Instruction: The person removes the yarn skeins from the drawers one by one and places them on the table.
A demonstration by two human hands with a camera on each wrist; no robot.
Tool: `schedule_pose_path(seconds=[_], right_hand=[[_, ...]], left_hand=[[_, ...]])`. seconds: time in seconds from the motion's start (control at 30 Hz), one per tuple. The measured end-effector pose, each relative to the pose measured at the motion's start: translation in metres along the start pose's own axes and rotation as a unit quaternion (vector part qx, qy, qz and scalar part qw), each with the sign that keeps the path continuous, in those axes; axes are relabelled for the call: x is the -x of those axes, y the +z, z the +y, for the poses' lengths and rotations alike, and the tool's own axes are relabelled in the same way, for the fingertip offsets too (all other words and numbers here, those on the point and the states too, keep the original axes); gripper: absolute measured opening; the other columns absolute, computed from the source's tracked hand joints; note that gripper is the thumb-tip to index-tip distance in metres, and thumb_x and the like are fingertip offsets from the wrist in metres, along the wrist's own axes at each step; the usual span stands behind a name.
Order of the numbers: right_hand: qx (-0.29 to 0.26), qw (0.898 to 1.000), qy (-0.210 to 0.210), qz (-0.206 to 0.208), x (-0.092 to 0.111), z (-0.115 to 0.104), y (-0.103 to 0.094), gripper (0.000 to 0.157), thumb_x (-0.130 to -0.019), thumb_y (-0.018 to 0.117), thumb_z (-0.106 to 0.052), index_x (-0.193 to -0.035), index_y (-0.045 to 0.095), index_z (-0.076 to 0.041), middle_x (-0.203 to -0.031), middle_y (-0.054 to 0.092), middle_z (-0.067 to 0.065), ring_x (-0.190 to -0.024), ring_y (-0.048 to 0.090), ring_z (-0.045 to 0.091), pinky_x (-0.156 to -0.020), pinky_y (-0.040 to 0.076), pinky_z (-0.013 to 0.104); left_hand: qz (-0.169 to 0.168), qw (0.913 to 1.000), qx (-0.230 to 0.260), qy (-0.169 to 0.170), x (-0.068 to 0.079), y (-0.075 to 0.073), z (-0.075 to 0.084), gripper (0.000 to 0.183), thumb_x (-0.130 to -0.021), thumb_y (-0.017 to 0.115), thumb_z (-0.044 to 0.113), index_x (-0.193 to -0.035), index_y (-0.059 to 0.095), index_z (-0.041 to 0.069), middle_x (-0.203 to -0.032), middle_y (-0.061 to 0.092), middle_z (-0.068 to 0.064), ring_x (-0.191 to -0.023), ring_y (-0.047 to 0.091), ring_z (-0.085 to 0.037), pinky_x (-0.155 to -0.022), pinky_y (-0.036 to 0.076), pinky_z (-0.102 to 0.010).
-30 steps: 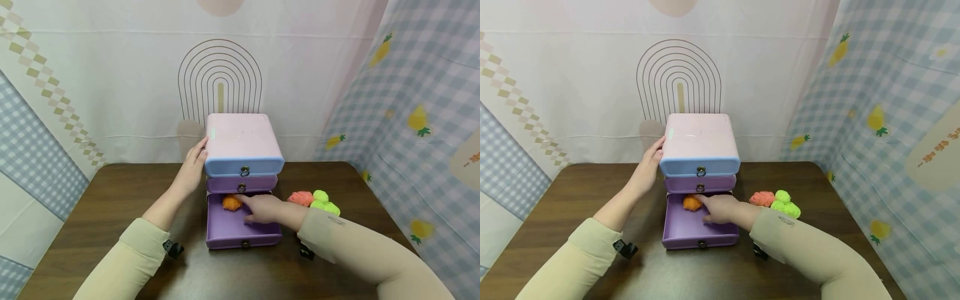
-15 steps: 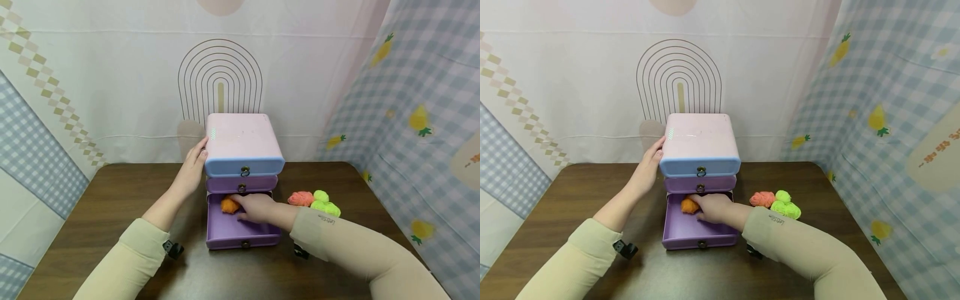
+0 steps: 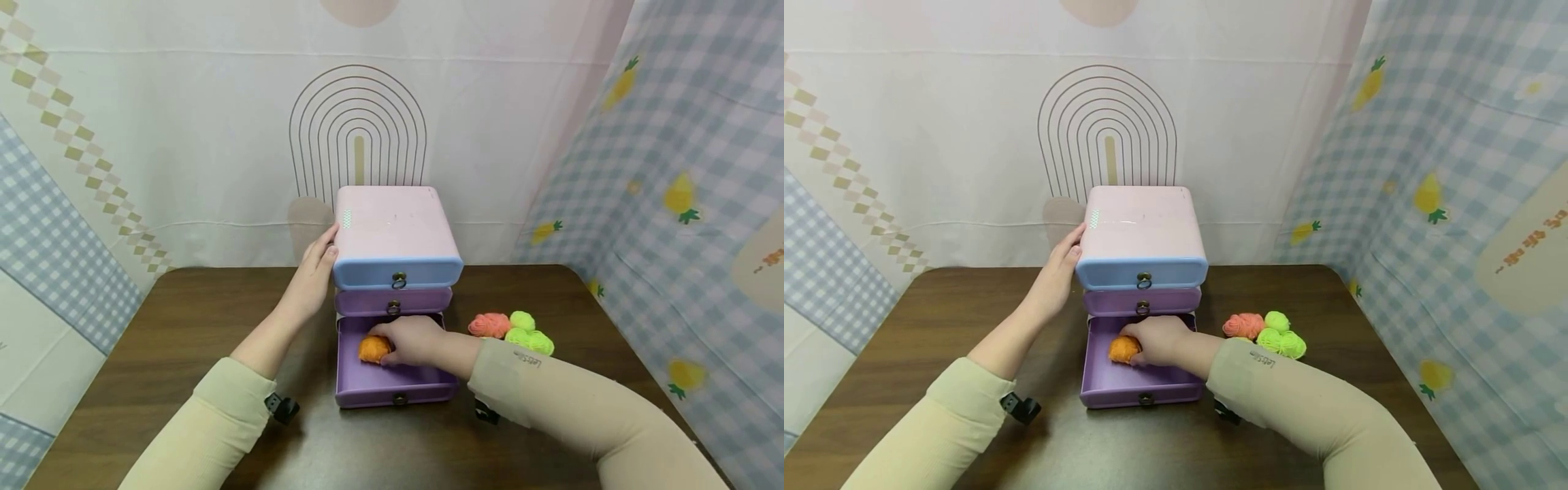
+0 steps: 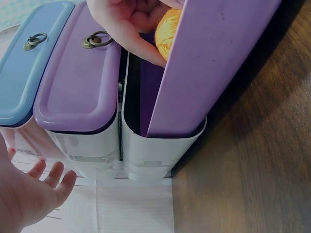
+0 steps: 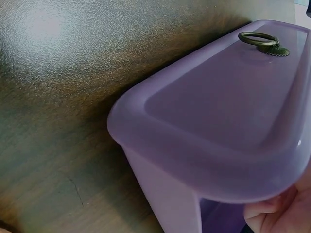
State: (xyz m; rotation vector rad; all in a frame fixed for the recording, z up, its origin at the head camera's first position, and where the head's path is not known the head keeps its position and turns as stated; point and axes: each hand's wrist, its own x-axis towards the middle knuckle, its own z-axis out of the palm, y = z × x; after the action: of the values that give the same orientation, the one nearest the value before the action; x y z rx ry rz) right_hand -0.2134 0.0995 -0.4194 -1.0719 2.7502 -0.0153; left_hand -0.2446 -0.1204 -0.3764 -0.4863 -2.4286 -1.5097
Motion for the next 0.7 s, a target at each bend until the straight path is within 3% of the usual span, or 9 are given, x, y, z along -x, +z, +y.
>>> schedule_pose_path(seconds=[0.4, 0.7], right_hand=[[0.000, 1.000, 0.001, 0.001, 0.001, 0.000, 0.000, 0.042, -0.076, 0.070, -0.040, -0.117, 0.061, -0.034, -0.093, 0.064, -0.014, -0.072, 0.055, 0.005, -0.056, 0.045, 0.029], [-0.025, 0.999, 0.013, 0.020, 0.010, 0.006, -0.005, 0.040, -0.075, 0.069, -0.039, -0.115, 0.061, -0.036, -0.094, 0.064, -0.015, -0.073, 0.053, 0.005, -0.061, 0.045, 0.030]], left_hand=[[0.001, 1.0000, -0.001, -0.009, 0.000, 0.001, 0.002, 0.049, -0.098, 0.030, 0.048, -0.145, 0.025, 0.037, -0.149, 0.026, -0.006, -0.135, 0.023, -0.023, -0.107, 0.021, -0.050], [0.002, 1.0000, 0.000, -0.002, 0.001, -0.001, 0.004, 0.048, -0.099, 0.031, 0.043, -0.146, 0.026, 0.033, -0.148, 0.027, -0.005, -0.135, 0.023, -0.023, -0.108, 0.020, -0.049]])
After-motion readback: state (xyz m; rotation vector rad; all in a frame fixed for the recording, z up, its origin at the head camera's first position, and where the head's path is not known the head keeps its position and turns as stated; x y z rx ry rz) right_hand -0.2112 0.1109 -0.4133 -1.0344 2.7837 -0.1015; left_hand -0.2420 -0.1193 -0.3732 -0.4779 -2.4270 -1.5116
